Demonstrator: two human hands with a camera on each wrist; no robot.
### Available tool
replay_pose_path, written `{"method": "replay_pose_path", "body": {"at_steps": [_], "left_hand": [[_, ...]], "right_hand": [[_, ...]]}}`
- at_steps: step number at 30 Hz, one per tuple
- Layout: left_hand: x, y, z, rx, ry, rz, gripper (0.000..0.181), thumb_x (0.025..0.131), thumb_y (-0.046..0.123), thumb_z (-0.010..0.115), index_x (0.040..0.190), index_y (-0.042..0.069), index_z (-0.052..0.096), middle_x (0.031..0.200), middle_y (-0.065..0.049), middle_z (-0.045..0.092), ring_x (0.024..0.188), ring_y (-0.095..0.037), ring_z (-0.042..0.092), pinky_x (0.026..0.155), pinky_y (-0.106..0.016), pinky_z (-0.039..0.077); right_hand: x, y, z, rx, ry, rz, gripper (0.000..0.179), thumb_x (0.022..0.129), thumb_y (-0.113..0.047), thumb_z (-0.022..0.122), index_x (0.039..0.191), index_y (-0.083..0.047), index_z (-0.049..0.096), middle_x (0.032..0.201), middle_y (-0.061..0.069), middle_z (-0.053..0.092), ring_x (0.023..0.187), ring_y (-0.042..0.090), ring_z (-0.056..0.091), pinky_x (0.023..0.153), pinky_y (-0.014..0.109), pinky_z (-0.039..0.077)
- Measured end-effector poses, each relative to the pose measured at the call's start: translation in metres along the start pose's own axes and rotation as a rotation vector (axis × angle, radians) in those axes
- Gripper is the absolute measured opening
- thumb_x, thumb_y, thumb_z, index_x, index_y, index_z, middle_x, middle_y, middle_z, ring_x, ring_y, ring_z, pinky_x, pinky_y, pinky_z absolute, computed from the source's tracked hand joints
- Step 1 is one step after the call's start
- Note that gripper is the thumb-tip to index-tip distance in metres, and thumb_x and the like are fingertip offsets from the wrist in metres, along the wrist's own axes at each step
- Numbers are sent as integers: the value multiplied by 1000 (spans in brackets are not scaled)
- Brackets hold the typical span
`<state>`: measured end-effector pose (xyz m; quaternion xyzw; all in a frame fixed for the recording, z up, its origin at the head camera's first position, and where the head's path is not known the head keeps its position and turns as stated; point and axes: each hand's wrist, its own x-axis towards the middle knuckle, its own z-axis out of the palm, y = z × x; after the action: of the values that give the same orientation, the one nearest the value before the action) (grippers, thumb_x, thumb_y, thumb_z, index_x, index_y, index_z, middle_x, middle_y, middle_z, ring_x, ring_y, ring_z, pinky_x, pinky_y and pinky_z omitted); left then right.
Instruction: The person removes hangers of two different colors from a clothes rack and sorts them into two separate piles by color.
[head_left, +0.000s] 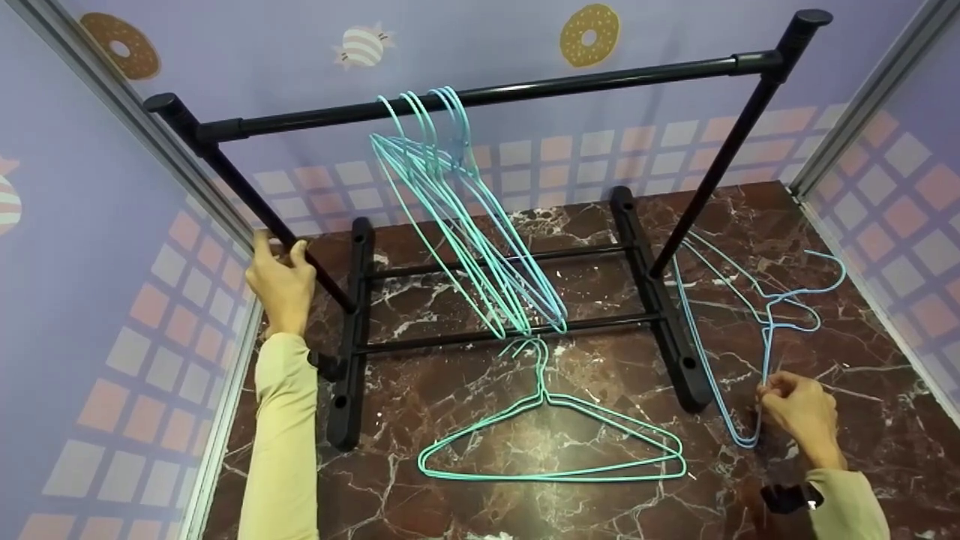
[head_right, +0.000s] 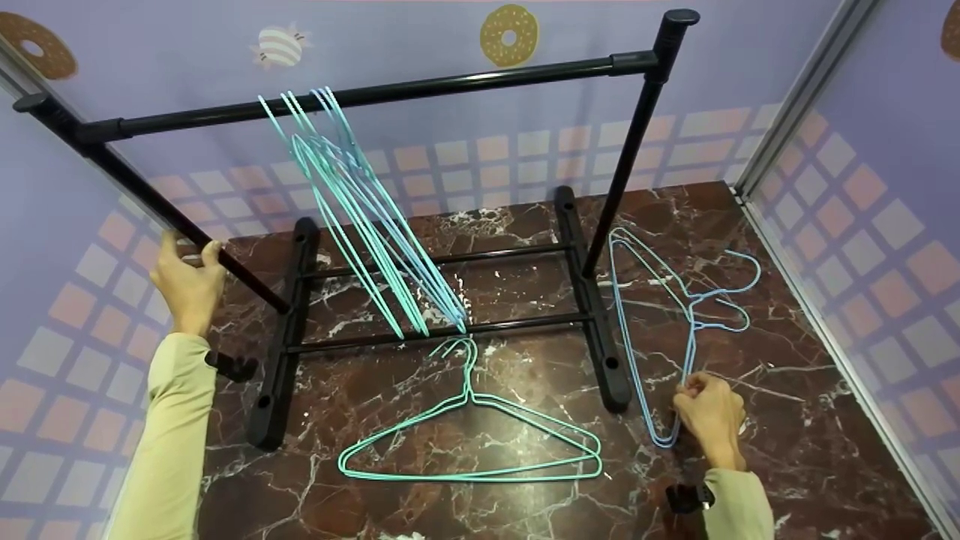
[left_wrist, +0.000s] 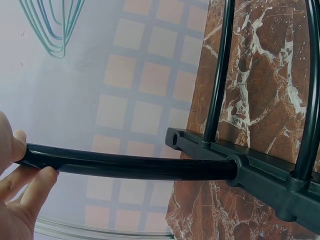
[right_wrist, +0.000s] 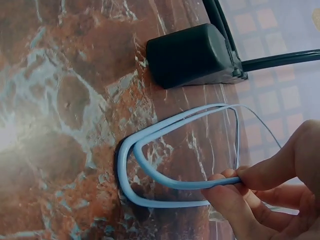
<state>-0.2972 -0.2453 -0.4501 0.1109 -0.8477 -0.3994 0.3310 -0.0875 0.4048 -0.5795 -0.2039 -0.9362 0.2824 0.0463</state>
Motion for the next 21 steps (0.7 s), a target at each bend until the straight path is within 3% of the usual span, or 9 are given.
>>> {"method": "replay_pose_path", "body": {"at_steps": [6,14,21], "left_hand": [[0,0,-1,2,1,3,29,92,14,71,116,2,61,103,-22,73,99,-43,69,95,-50,50],[0,0,0,7,-2,-8,27,92,12,70,114,0,61,103,-22,73,96,-41,72,93,-48,53],[-1,0,0,8,2,-8,27,94,15,69,114,0,61,101,-22,73,96,-41,70,92,-48,51]], "right_hand": [[1,7,3,4,42,-48,16,79,-12,66,86,0,72,70,8,68,73,39,65,67,52,47],[2,12,7,-12,105,-92,9,75,-11,68,72,-3,71,65,7,67,57,18,56,63,40,42],[0,13,11,-23,152,-100,8,70,-9,71,65,-4,67,61,9,65,58,31,59,59,49,44]]}}
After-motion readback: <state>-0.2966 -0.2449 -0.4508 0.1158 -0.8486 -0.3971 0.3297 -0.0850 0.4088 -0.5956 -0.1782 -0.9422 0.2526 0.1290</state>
